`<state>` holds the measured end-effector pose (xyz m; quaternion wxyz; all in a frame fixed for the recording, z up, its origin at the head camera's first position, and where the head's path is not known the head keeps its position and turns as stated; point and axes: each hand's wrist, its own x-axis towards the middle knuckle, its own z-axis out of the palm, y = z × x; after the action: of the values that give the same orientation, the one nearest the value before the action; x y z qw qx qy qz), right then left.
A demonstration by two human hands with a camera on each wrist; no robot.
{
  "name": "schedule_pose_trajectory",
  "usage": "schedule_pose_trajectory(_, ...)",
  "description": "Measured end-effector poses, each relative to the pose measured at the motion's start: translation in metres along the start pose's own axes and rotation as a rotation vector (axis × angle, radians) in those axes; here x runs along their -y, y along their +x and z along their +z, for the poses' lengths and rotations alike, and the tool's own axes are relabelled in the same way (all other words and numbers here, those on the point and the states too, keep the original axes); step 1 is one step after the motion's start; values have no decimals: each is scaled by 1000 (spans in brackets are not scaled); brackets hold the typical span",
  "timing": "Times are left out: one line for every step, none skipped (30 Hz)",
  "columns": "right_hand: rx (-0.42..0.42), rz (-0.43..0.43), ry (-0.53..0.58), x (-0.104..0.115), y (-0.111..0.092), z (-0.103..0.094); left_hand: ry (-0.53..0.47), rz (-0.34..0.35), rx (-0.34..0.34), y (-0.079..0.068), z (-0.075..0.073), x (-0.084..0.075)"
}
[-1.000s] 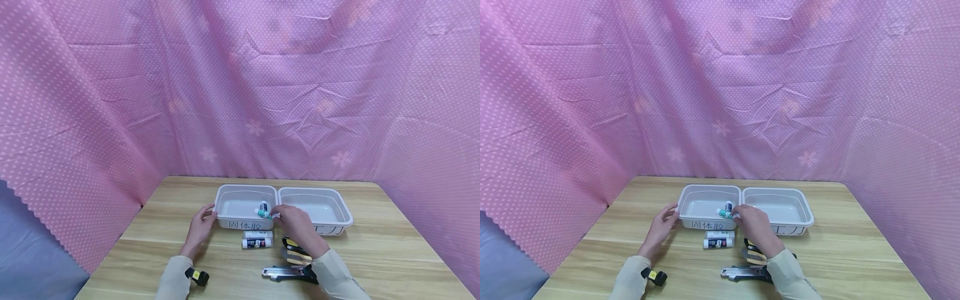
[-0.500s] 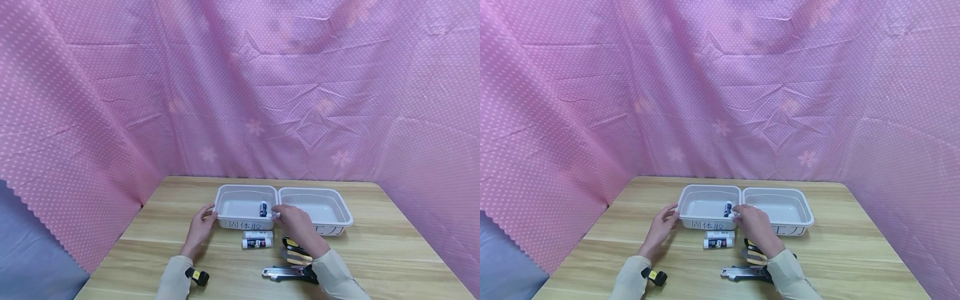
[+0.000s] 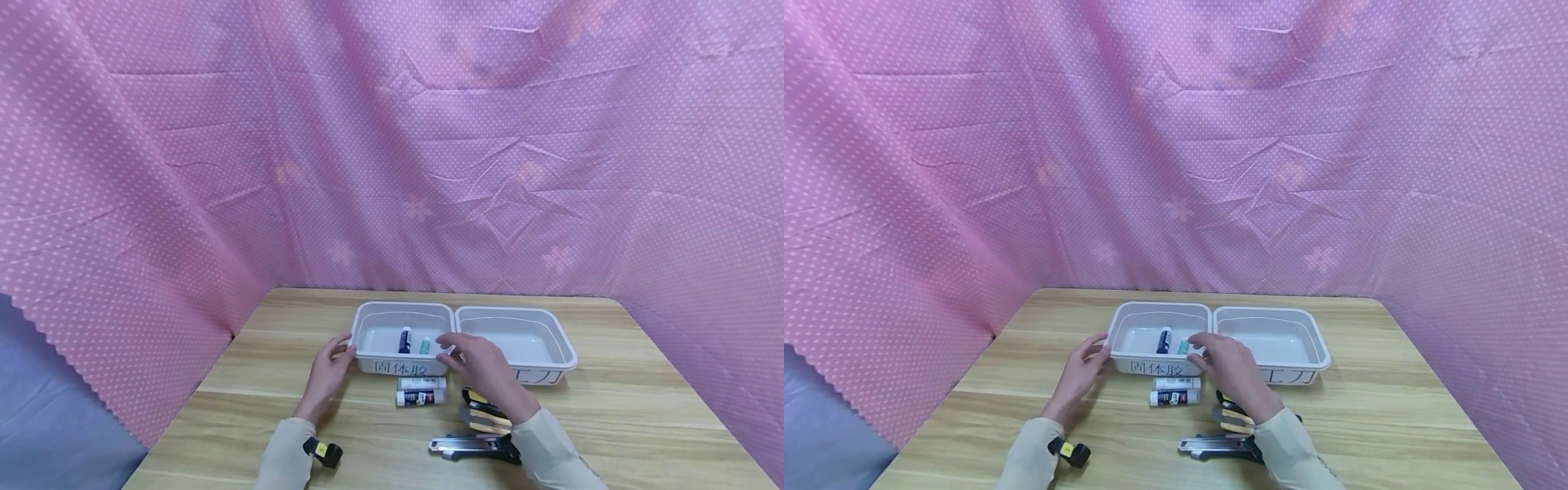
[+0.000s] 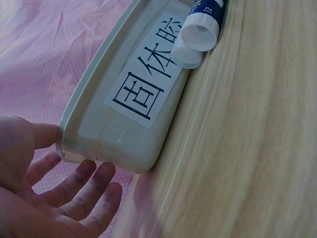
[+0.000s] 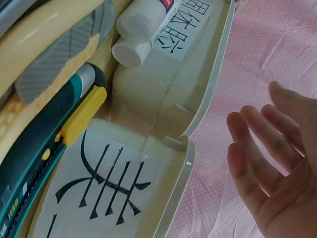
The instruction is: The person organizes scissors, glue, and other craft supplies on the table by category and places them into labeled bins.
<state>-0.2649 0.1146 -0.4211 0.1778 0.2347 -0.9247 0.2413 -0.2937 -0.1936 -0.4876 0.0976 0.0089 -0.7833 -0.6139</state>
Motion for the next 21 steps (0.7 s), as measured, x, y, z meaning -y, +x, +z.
schedule_pose_trajectory(-4,-18,10,0,0,0,0,-2,0,0,0,-1)
schedule_pose_trajectory(-4,-32,16,1,-1,0,2,-2,0,-1,0,-1)
schedule_pose_trajectory(-3,-47,15,1,-1,1,1,-5,0,-1,0,-2)
schedule_pose_trajectory(-2,-65,12,1,-2,2,3,-6,1,-1,1,-2)
schedule_pose_trajectory(-2,-87,6,1,-2,2,6,-9,0,-1,1,-3)
schedule_pose_trajectory(2,-107,-5,1,-3,3,10,-10,-1,-1,1,-4)
schedule_pose_trajectory(5,-128,-16,1,-3,4,11,-14,-3,-1,1,-4)
schedule_pose_trajectory(13,-145,-23,1,-4,5,15,-12,-4,-1,1,-5)
schedule_pose_trajectory(20,-161,-31,1,-4,6,14,-17,-7,-1,2,-5)
schedule_pose_trajectory(31,-171,-36,1,-5,7,14,-18,-7,-1,2,-5)
schedule_pose_trajectory(44,-177,-43,1,-5,8,10,-21,-8,-1,3,-6)
schedule_pose_trajectory(59,-176,-49,1,-5,9,10,-22,-8,-1,3,-6)
schedule_pose_trajectory(75,-174,-54,0,-6,10,8,-26,-7,-1,3,-6)
schedule_pose_trajectory(90,-170,-61,0,-6,11,12,-23,-5,-1,3,-7)
schedule_pose_trajectory(107,-161,-72,0,-6,12,13,-32,-6,-1,4,-7)
schedule_pose_trajectory(124,-156,-83,0,-6,13,18,-34,-6,-1,4,-7)
schedule_pose_trajectory(139,-154,-94,0,-6,14,22,-40,-7,-2,4,-8)
schedule_pose_trajectory(152,-155,-102,0,-6,15,31,-44,-8,-2,4,-8)
schedule_pose_trajectory(167,-157,-108,-1,-6,15,34,-50,-8,-2,4,-8)
schedule_pose_trajectory(182,-161,-107,-1,-6,16,39,-54,-9,-2,4,-9)
schedule_pose_trajectory(195,-162,-106,-1,-6,16,41,-64,-12,-2,4,-9)
